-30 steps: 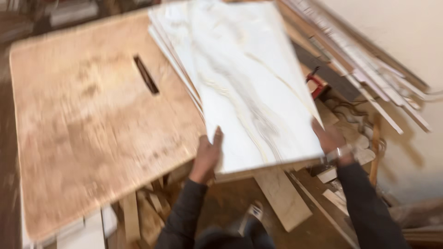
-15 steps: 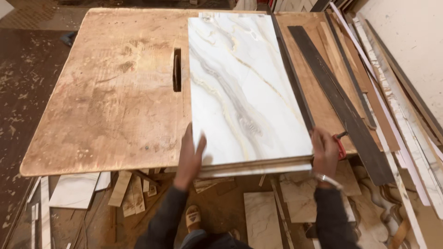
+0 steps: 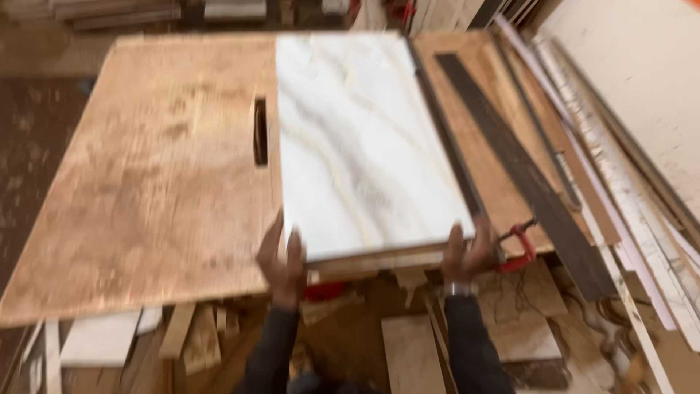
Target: The person picks up marble-patterned white panels from piles on the workshop floor and carries them to a wooden workbench, stacking them one by one on top of other panels already there. They align each panel by hand and repeat the carry-and-stack cycle across the clip.
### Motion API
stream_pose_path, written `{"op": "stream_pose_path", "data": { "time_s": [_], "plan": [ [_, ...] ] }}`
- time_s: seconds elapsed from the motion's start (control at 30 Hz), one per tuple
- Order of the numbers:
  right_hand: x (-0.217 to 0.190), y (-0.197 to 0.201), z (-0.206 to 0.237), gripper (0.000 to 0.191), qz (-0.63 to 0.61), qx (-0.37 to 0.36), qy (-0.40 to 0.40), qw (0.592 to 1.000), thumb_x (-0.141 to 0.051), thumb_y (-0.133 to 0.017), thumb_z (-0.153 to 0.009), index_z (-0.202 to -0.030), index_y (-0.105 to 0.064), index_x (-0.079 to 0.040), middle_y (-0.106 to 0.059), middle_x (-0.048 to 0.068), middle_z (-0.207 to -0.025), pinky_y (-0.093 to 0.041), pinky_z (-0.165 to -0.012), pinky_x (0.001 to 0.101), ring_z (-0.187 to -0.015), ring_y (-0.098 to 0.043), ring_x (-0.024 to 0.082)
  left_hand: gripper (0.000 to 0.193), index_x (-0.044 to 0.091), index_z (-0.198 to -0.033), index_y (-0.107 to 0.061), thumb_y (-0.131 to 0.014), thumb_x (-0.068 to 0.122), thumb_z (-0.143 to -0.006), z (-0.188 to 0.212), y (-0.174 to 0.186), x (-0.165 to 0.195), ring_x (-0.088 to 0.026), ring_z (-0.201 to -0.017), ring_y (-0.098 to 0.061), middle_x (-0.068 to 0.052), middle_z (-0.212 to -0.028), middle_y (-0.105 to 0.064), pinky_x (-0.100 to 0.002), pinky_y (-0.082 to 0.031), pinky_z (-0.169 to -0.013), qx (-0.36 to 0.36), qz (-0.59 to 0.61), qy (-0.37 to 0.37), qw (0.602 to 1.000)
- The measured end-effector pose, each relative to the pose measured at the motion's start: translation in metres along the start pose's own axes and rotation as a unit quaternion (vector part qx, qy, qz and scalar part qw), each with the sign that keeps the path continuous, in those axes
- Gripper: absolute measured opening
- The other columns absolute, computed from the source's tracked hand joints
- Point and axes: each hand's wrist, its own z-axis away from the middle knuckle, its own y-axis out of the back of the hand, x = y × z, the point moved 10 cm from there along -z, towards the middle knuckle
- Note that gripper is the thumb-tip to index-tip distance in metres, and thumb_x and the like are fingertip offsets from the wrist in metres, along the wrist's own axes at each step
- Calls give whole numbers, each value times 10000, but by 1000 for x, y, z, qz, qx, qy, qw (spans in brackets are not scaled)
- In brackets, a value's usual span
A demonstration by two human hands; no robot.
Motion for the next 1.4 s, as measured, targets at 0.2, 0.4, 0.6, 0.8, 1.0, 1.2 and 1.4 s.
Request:
{"op": "stream_pose_path", "data": {
  "time_s": [0.2,0.4,0.6,0.8,1.0,1.2,1.4],
  "plan": [
    [-15,-24,-30,479,8,62,-17,998,-435,-619,-1058,-1100,-645,42,-590,216,-1138,-450,-787,419,-1023,-558,305,580,-70,-1390,-602,-586,291,-936,-31,-29,-26,-354,-1226,-701,-271,-1300,-694,-446,-571,-1048,5,19,-19,1000],
    [-26,-37,-53,452,-84,67,-51,993,-447,-632,-1022,-926,-562,-11,-456,33,-672,-325,-545,374,-583,-439,189,583,-83,-1336,-629,-586,266,-872,-45,-40,-19,-352,-1128,-740,-286,-1216,-724,-422,-588,-989,9,16,-12,1000],
    [-47,-34,-58,431,-84,55,-42,994,-431,-623,-1028,-881,-497,-46,-414,33,-632,-297,-535,351,-558,-411,161,511,-45,-1297,-674,-572,246,-891,-43,-39,-23,-324,-1075,-770,-248,-1158,-754,-418,-611,-976,44,5,-31,999],
    [-58,-37,-64,378,-88,36,-47,994,-414,-598,-1085,-978,-570,-52,-515,10,-714,-385,-548,351,-592,-470,159,463,43,-1317,-637,-552,316,-953,-44,-40,-27,-315,-942,-779,-200,-1085,-771,-412,-629,-838,-8,-63,33,997],
    [-6,-6,88,300,-218,46,-361,906,-397,-556,-1093,-1172,-609,-113,-526,11,-831,-313,-510,309,-620,-364,129,508,91,-1465,-528,-520,368,-1040,34,32,-53,-307,-1072,-754,-210,-1142,-753,-418,-606,-908,-138,12,52,989],
    [-95,-58,280,266,-162,-163,-459,858,-264,-582,-1003,-1192,-597,-77,-722,62,-936,-567,-629,305,-793,-685,154,459,105,-1412,-562,-543,346,-1022,83,132,-141,-229,-930,-782,-111,-1069,-780,-349,-591,-794,-215,51,210,952],
    [-286,-207,306,200,-271,-258,-302,877,-202,-671,-1041,-1106,-682,-14,-674,72,-852,-507,-617,293,-710,-599,143,401,49,-1289,-670,-617,327,-1005,22,259,-181,-200,-844,-755,-107,-945,-780,-356,-589,-750,-228,-1,144,963]
  ]
}}
